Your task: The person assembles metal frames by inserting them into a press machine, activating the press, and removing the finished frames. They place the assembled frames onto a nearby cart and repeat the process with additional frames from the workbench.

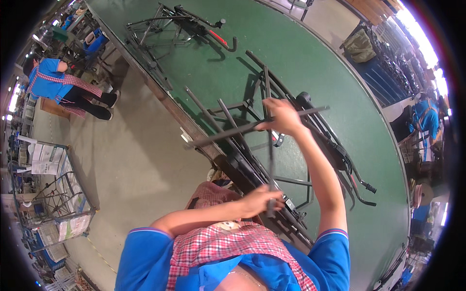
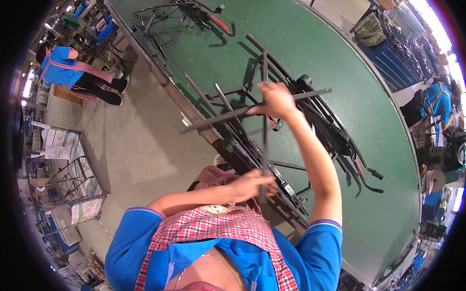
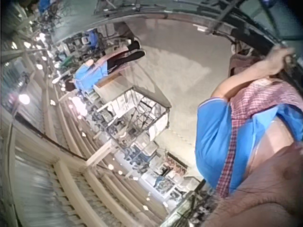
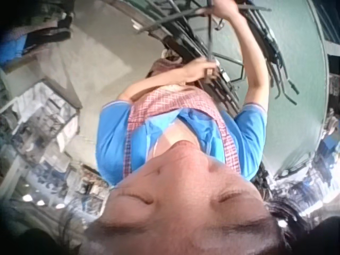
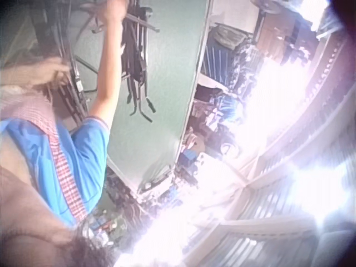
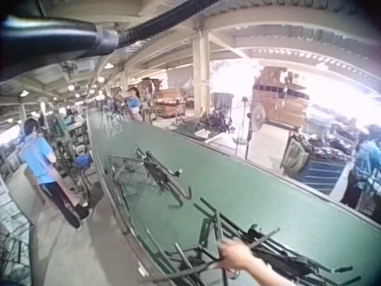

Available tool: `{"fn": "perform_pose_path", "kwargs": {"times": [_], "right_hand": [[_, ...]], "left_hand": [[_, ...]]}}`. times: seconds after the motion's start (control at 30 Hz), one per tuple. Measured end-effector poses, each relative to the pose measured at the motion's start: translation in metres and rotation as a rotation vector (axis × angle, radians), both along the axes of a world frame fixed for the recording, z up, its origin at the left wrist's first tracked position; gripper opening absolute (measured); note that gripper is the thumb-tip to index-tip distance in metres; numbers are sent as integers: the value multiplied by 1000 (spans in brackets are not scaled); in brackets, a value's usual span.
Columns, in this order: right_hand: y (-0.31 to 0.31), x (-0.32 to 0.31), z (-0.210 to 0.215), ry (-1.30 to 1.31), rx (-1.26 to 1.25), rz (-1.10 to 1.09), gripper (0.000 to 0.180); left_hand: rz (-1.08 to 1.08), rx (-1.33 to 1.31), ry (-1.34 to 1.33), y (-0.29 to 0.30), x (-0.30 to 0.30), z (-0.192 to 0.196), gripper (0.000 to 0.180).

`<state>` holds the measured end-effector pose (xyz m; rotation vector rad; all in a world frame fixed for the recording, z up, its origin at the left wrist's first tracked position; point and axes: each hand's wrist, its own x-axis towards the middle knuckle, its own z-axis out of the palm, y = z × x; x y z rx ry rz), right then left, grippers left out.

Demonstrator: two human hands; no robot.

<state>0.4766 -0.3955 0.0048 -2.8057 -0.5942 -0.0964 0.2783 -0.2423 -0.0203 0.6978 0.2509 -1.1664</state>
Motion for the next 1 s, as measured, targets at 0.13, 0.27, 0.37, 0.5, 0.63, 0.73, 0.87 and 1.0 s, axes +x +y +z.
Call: {"fn": "perform_pose_path", "kwargs": {"times": [0.13, 0.27, 0.37, 0.5, 0.63, 0.73, 0.87, 1.0], "right_hand": [[97, -11, -13, 842, -529, 293, 134], [90, -22, -37, 736, -383, 187, 137], [88, -34, -48, 545, -275, 141, 136], [81, -50, -23, 280, -23, 75, 109], [75, -55, -26, 141, 25, 12, 83], [74, -64, -22, -10, 115, -47, 69], [71, -77, 21, -264, 225, -241, 54], [95, -76, 116, -519, 455, -466, 48]], "left_hand": [[-345, -42, -45, -47, -18, 8, 26], [-786, -2, -990, -11, 18, -1, 39], [-84, 272, -950, 67, 55, 13, 29], [590, 545, -513, 162, 128, -40, 22], [203, 87, -56, 143, 150, -116, 32], [-46, -36, 116, 106, 170, -133, 36], [24, -15, -297, 89, 166, -56, 27], [90, -97, -891, 88, 171, 37, 24]]}}
